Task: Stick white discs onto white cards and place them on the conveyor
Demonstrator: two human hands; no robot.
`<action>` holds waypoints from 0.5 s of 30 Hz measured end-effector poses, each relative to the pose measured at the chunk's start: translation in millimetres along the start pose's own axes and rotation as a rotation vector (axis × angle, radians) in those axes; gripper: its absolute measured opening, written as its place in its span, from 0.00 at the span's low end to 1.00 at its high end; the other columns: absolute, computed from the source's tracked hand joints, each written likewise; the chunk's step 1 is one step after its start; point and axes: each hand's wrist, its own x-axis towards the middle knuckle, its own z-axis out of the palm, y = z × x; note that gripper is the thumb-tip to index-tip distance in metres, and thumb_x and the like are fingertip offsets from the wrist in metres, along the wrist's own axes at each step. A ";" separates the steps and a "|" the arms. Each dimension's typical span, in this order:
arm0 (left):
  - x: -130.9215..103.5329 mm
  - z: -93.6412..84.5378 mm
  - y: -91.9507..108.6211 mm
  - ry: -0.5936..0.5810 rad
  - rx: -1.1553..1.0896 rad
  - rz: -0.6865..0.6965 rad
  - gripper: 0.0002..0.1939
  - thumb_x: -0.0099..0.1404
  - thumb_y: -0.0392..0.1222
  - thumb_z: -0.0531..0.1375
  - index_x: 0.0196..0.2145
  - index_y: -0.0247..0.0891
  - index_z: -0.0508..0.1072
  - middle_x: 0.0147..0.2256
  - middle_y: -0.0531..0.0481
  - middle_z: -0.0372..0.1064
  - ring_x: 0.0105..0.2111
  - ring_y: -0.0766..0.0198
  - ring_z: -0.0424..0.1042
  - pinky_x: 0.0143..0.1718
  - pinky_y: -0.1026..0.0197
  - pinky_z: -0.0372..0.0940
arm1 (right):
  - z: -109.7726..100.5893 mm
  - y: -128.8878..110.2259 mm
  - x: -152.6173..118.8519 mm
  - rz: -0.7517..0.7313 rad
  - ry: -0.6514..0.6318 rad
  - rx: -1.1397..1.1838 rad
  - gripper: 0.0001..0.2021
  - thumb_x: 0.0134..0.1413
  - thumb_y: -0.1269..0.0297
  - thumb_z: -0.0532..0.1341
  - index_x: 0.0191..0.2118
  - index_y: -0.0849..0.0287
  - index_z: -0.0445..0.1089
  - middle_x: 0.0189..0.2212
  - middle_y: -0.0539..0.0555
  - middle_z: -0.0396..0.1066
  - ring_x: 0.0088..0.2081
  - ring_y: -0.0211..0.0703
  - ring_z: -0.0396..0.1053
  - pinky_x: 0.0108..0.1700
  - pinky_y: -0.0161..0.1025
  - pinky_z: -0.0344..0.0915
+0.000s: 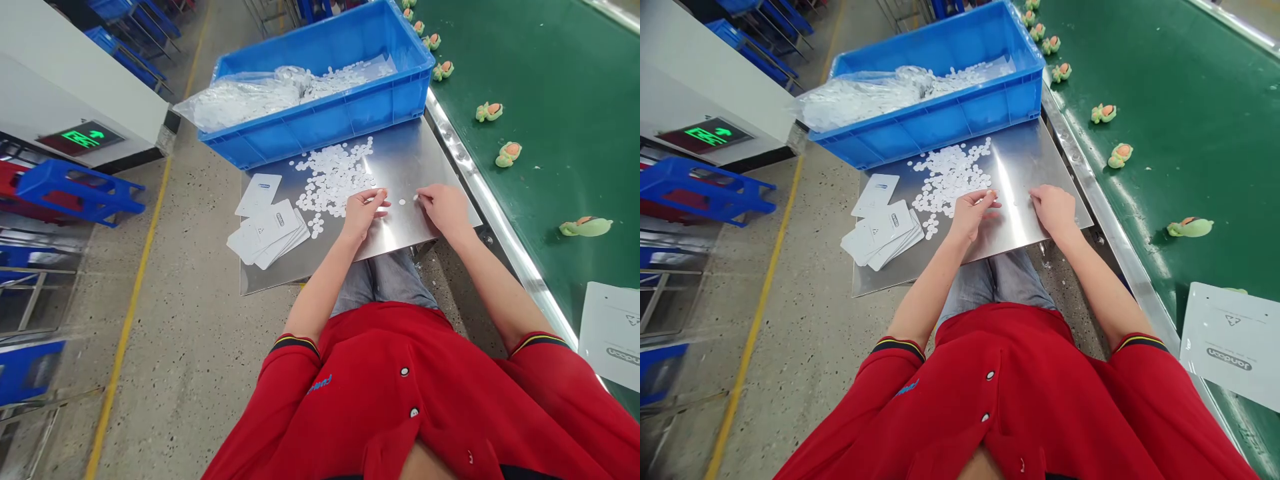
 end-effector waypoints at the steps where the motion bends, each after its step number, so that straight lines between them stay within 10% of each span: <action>1: -0.5 1.4 0.2 -0.016 0.008 0.001 0.12 0.62 0.48 0.70 0.38 0.37 0.81 0.47 0.44 0.79 0.40 0.61 0.80 0.36 0.62 0.76 | -0.9 2.4 0.5 -0.017 -0.014 -0.023 0.12 0.62 0.65 0.59 0.41 0.50 0.82 0.44 0.55 0.81 0.42 0.55 0.76 0.43 0.48 0.69; 10: -10.8 23.3 4.5 -0.171 -0.017 -0.076 0.12 0.67 0.50 0.66 0.38 0.38 0.80 0.43 0.45 0.79 0.40 0.62 0.79 0.36 0.64 0.75 | -4.7 -43.2 -13.2 -0.072 0.028 0.198 0.13 0.66 0.58 0.60 0.47 0.50 0.81 0.46 0.52 0.80 0.37 0.44 0.76 0.43 0.41 0.70; 15: -7.8 10.5 -3.7 -0.073 0.092 0.024 0.11 0.67 0.49 0.65 0.38 0.39 0.82 0.46 0.44 0.78 0.31 0.65 0.77 0.35 0.60 0.73 | -7.0 -35.9 -10.6 -0.038 0.180 0.233 0.15 0.67 0.61 0.56 0.45 0.53 0.82 0.47 0.54 0.79 0.44 0.47 0.77 0.44 0.42 0.71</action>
